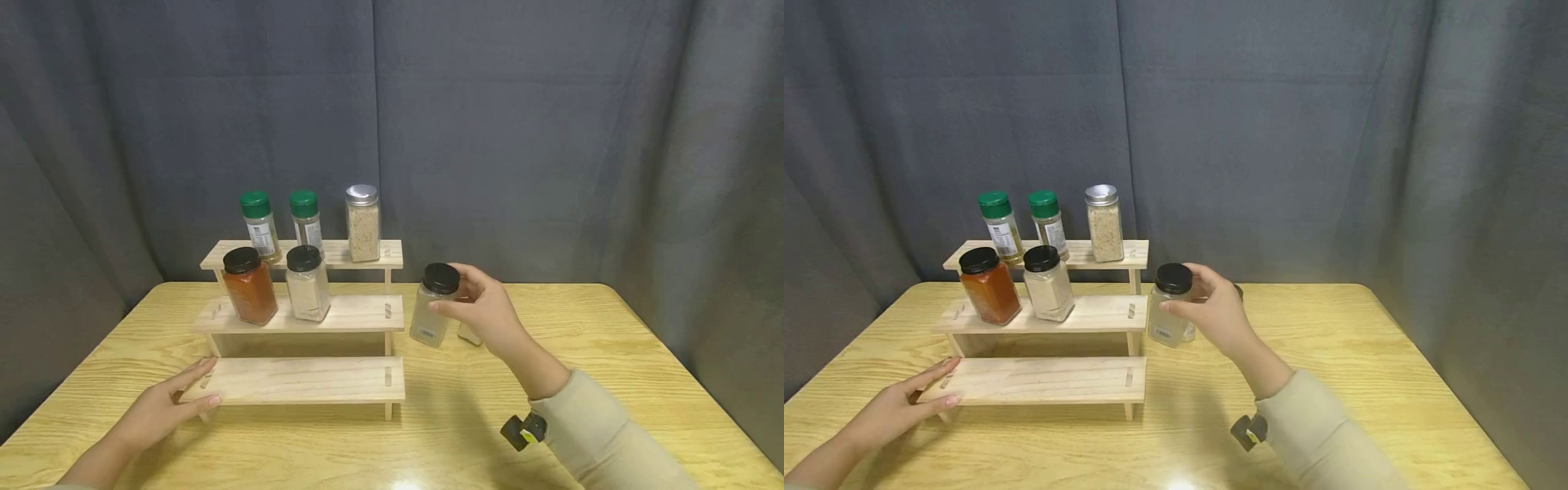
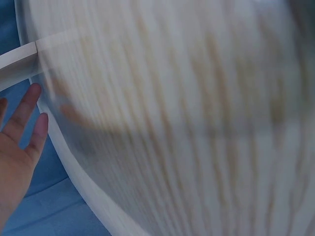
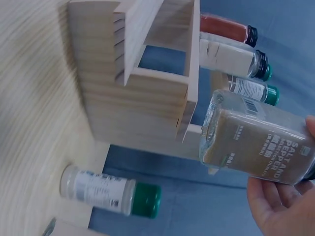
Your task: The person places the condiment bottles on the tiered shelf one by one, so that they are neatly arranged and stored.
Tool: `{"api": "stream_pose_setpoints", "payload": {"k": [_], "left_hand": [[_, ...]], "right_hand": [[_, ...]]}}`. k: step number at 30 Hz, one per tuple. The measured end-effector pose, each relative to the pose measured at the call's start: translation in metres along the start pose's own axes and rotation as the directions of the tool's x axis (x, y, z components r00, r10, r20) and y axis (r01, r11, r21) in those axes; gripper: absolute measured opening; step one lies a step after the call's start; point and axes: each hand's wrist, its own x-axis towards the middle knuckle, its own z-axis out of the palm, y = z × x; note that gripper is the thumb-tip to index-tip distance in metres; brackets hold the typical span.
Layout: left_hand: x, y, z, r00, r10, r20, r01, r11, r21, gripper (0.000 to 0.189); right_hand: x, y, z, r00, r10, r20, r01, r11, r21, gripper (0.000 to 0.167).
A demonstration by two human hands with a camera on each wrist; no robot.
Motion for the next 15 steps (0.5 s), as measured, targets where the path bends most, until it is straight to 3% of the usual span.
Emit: {"api": "stream_pose_setpoints", "payload": {"k": [9,15], "left_hand": [[0.0,-0.002,0.001,1.0,0.02,-0.022,-0.019,1.0,0.018,0.071],[0.0,-0.001,0.001,1.0,0.02,-0.02,-0.02,1.0,0.014,0.071]], "right_hand": [[0.016,-0.006,0.019,1.0,0.01,0.016,-0.01,1.0,-0.02,0.05],[0.027,-0.004,0.03,0.999,0.016,0.039,-0.017,0.999,0.027,0.049]]}}
